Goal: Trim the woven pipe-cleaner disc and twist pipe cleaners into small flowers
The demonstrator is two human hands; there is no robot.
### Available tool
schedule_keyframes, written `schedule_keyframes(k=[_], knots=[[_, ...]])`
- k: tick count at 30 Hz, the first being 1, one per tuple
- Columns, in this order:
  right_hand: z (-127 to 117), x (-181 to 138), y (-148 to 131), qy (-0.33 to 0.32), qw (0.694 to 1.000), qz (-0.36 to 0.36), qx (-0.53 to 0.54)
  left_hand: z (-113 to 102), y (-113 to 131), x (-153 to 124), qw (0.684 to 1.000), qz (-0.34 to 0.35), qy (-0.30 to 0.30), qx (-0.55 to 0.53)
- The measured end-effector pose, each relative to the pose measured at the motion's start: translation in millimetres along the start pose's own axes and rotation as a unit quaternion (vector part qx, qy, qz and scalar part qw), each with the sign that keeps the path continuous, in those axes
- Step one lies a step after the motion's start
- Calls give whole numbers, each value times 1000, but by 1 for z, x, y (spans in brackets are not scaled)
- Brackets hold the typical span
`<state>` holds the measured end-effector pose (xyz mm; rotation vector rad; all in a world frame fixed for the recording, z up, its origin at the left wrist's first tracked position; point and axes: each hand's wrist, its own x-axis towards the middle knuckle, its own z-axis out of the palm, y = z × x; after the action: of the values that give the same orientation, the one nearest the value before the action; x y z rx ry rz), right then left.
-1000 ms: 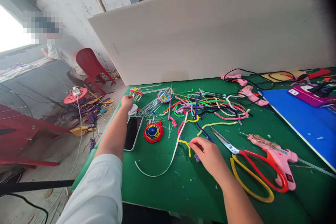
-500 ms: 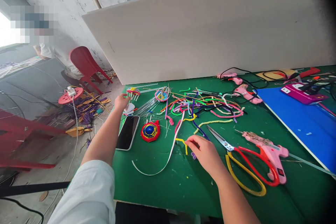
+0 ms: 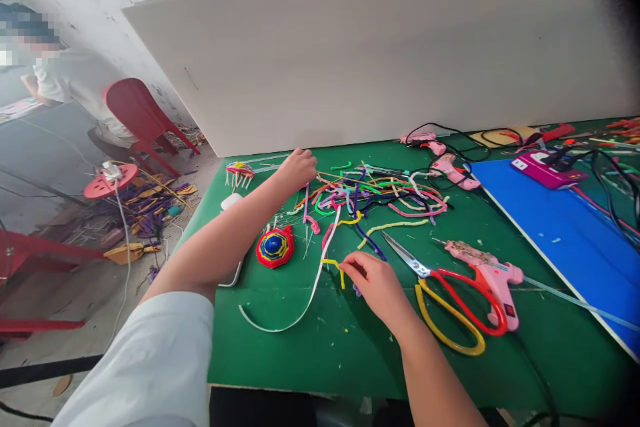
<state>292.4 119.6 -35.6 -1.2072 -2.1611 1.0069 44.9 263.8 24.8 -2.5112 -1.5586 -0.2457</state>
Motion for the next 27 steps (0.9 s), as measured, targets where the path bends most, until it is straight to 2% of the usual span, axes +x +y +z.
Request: schedule_keyframes(k=[5, 10, 15, 18, 19, 22, 25, 27], knots=[[-1, -1, 0, 7, 1000, 4, 6, 14, -7, 8, 999, -27, -43, -14], [-1, -2, -1, 6, 1000, -2, 7, 14, -25, -1, 994, -84, -68, -32], [-2, -1, -2, 3, 1000, 1, -9, -1, -45, -33, 987, -140, -51, -66], [-2, 0, -3, 4, 1000, 1, -15, -13, -45, -61, 978, -165, -28, -126], [-2, 0, -3, 2, 1000, 2, -17, -16, -41, -70, 953, -187, 5, -237], [-1, 0, -3, -5, 1000, 5, -18, -21, -21, -91, 826, -216, 104, -510], [1, 0, 0, -1, 1000, -3, -16, -22, -2, -104, 708, -232, 147, -650], [1, 0, 2, 0, 1000, -5, -16, -22, 6, -109, 667, -237, 165, -686]])
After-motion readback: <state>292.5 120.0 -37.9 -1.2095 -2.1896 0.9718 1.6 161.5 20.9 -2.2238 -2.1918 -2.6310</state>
